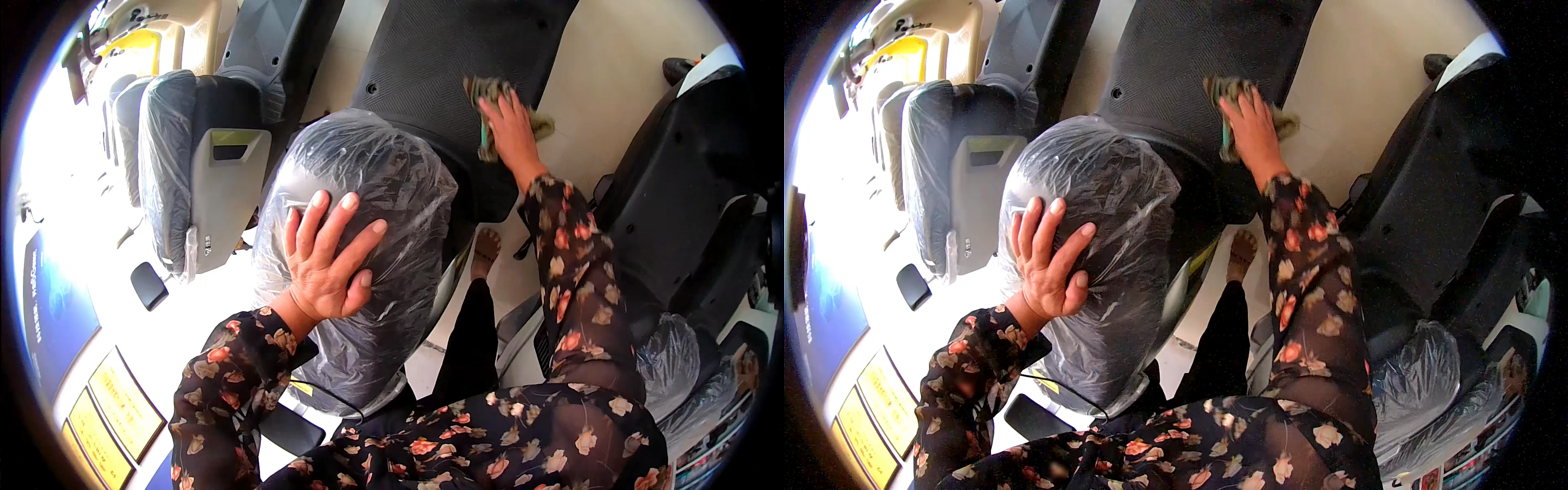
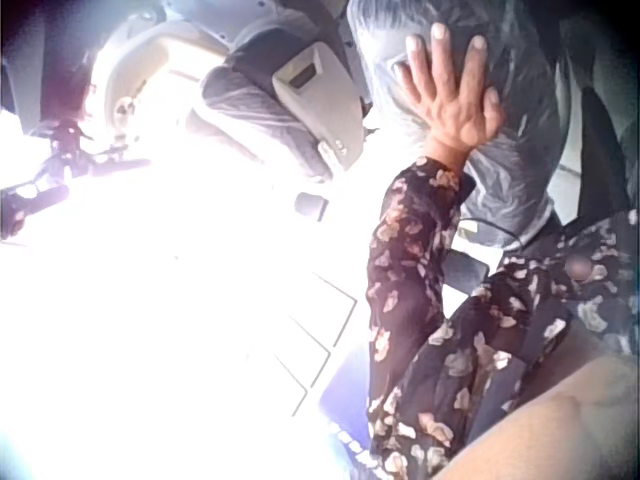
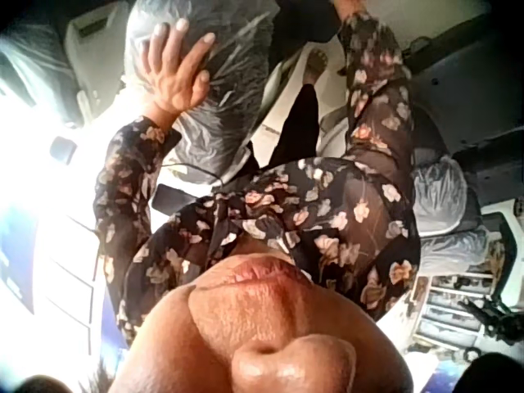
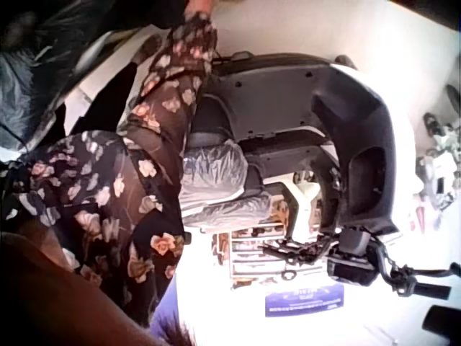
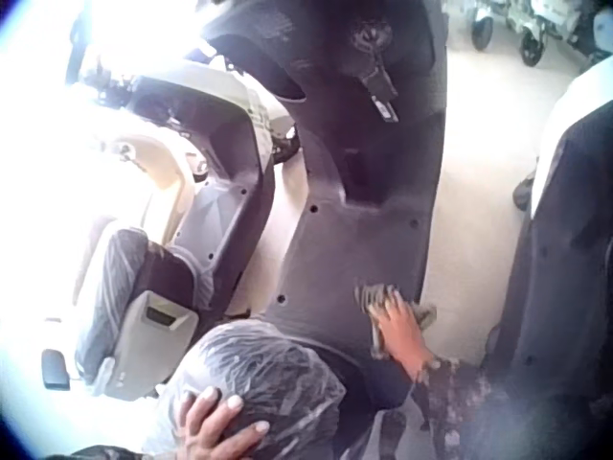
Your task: The person wipes down various parts of scooters with a cloth, including the floorboards, seats, and rear plastic panels.
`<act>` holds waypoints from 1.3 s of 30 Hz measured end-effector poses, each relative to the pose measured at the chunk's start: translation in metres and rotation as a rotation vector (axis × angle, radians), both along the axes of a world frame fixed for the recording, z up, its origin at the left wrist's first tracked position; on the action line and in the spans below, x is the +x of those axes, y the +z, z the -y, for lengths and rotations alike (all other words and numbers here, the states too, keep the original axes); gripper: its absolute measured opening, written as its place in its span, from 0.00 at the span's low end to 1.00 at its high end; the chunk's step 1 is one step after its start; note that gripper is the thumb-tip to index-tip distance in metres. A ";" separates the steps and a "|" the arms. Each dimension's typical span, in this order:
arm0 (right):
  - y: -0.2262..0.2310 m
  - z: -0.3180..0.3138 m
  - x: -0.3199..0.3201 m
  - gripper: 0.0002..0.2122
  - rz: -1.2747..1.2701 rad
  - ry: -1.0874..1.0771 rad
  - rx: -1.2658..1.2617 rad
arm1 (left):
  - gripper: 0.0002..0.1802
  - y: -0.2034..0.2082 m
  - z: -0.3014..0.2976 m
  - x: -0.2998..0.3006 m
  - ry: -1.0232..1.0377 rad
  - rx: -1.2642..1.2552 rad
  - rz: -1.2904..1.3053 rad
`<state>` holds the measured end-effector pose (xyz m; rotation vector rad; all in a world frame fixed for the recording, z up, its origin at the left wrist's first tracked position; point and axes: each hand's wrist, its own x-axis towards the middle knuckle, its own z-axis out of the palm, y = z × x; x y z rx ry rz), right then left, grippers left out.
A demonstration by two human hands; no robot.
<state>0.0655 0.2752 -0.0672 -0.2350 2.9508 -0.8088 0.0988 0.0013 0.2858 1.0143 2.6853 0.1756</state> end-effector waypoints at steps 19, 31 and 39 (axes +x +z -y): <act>0.218 -0.053 0.168 0.22 1.070 -0.485 -1.103 | 0.31 0.015 -0.008 -0.002 0.055 0.111 0.032; 0.405 -0.018 0.219 0.25 0.827 -0.747 -1.796 | 0.28 0.167 0.009 0.069 -0.042 0.337 0.382; 0.414 0.068 0.228 0.21 0.841 -0.686 -1.664 | 0.30 0.240 0.138 0.223 -0.027 0.283 0.413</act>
